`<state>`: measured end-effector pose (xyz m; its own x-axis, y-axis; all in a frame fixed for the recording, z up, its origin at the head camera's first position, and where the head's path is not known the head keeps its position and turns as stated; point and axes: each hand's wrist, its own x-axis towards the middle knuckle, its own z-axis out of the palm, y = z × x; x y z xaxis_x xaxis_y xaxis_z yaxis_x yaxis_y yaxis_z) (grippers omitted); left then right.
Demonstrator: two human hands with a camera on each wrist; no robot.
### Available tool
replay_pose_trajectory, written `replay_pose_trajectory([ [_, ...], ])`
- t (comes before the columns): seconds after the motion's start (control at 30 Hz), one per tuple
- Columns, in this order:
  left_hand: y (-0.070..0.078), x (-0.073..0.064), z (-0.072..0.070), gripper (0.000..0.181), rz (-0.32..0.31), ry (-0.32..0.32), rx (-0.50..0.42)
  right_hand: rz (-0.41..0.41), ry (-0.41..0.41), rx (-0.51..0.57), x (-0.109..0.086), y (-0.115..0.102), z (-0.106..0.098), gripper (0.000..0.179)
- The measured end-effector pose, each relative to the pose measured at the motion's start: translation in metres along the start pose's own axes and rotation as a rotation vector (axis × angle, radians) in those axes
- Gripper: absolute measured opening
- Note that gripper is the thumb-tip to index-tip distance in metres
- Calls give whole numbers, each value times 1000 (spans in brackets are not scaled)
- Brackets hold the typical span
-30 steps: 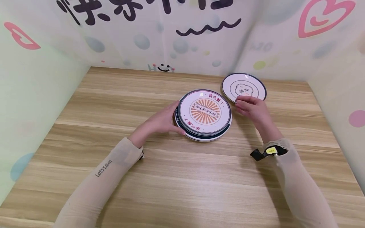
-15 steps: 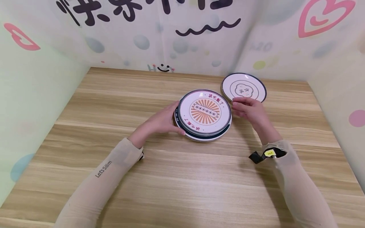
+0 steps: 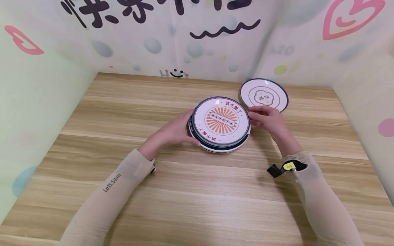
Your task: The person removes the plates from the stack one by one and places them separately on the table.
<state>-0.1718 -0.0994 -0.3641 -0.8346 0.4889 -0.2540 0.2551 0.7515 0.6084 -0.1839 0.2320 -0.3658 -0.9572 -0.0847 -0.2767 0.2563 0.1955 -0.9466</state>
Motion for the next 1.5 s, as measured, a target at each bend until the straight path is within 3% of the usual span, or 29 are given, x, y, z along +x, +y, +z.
replay_pose_trajectory([
  [0.53,0,-4,1,128,6,2,12,10,43,-321,4,-6,9,48],
  [1.23,1,-1,1,127,-8,-4,15,-11,44,-343,1,-11,10,42],
  [1.5,0,0,0,127,-8,-5,10,-40,42,-290,2,-10,7,41],
])
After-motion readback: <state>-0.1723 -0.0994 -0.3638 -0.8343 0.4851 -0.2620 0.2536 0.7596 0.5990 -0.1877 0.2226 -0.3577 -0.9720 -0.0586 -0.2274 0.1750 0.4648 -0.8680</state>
